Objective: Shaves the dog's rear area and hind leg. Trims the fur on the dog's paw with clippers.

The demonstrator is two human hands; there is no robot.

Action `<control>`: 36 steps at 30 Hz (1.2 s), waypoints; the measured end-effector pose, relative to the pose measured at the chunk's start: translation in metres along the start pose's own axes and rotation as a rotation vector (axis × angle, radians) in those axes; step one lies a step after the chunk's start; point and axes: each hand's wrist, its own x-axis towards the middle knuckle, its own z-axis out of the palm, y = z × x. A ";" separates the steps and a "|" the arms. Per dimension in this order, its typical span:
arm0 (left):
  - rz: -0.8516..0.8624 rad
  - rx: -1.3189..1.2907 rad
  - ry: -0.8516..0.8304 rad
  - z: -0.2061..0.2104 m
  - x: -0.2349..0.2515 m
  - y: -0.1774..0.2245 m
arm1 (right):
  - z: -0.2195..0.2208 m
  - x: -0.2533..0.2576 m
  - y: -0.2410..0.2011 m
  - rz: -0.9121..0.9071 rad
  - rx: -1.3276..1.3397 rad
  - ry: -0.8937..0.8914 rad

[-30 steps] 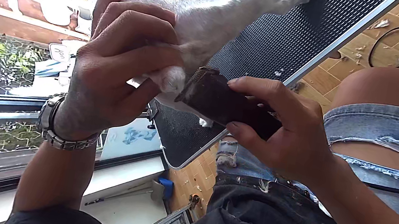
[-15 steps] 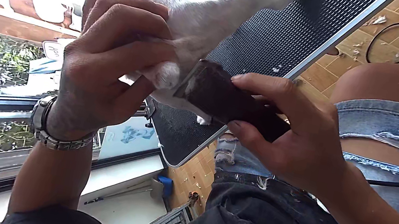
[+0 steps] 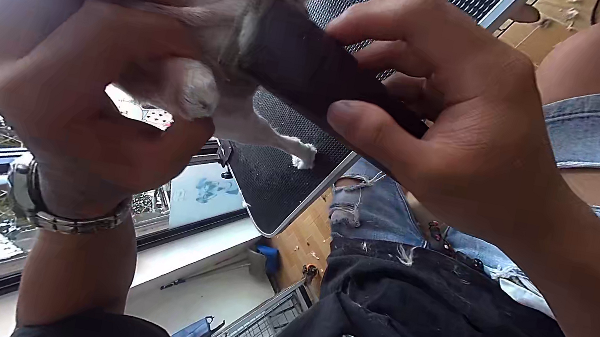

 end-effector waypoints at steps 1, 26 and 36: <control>-0.003 0.045 -0.006 0.002 0.001 0.004 | -0.002 -0.002 0.000 0.058 0.037 0.010; -0.160 0.368 0.263 0.043 -0.021 0.008 | 0.067 -0.063 0.005 0.729 0.723 -0.152; -0.173 0.274 0.479 0.051 -0.014 -0.001 | 0.074 -0.055 -0.001 0.579 0.687 -0.093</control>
